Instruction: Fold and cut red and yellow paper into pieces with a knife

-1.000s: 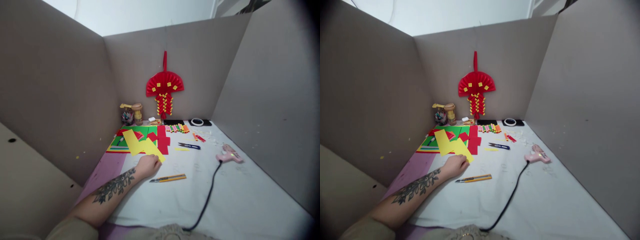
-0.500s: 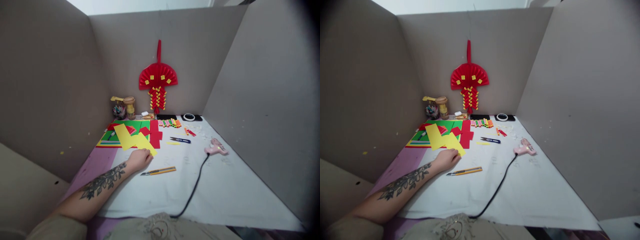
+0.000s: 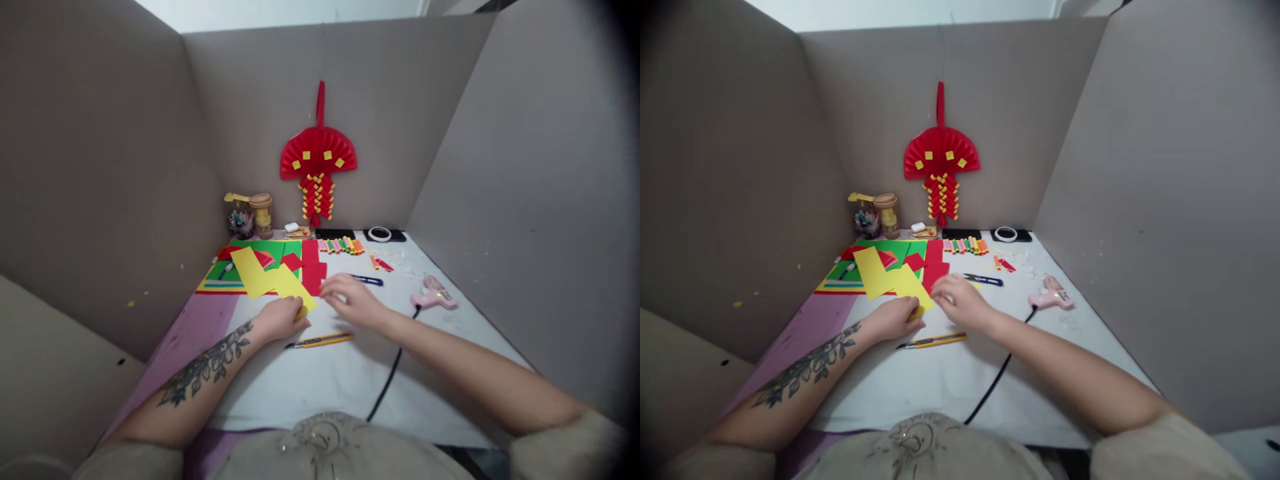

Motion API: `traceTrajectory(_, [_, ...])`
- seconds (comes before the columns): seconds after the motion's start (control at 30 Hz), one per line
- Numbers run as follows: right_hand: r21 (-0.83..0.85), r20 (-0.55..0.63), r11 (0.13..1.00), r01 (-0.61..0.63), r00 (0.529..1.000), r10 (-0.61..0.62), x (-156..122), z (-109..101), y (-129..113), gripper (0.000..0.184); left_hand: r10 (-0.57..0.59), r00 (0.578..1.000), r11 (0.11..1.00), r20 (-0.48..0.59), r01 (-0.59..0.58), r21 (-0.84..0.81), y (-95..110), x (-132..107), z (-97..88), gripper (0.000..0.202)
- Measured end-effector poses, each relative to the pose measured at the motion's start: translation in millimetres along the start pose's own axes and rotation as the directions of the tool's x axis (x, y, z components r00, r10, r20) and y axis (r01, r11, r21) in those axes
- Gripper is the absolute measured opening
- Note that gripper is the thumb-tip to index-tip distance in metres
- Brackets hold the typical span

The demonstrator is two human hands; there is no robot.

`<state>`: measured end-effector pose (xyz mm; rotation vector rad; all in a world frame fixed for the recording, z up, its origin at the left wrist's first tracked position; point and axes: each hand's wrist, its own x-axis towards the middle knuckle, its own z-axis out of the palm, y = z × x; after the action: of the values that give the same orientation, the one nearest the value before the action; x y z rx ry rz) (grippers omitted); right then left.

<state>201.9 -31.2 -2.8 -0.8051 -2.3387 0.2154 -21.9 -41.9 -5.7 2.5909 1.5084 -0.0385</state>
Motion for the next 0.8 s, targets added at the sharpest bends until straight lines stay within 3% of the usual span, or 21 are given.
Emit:
traceTrajectory(0.1, [-0.004, 0.077, 0.999, -0.036, 0.996, 0.036, -7, 31, 4, 0.02, -0.02, 1.0, 1.0, -0.016, 0.02, -0.006, 1, 0, 3.5, 0.035])
traceTrajectory(0.2, [-0.045, 0.118, 0.998, -0.048, 0.992, 0.053, -14, 45, 8, 0.022, -0.009, 1.0, 1.0, -0.028, 0.009, -0.001, -1, 0, 6.4, 0.035])
traceTrajectory(0.5, [-0.074, 0.195, 0.996, 0.039, 0.981, -0.024, -12, 38, 6, 0.027, -0.018, 0.998, 0.999, -0.064, 0.021, 0.046, 2, -4, 10.0, 0.03])
traceTrajectory(0.8, [-0.029, 0.211, 0.999, 0.028, 0.977, -0.021, -10, 46, 6, 0.025, -0.001, 0.991, 0.994, -0.131, 0.015, 0.104, 2, -5, 10.5, 0.021])
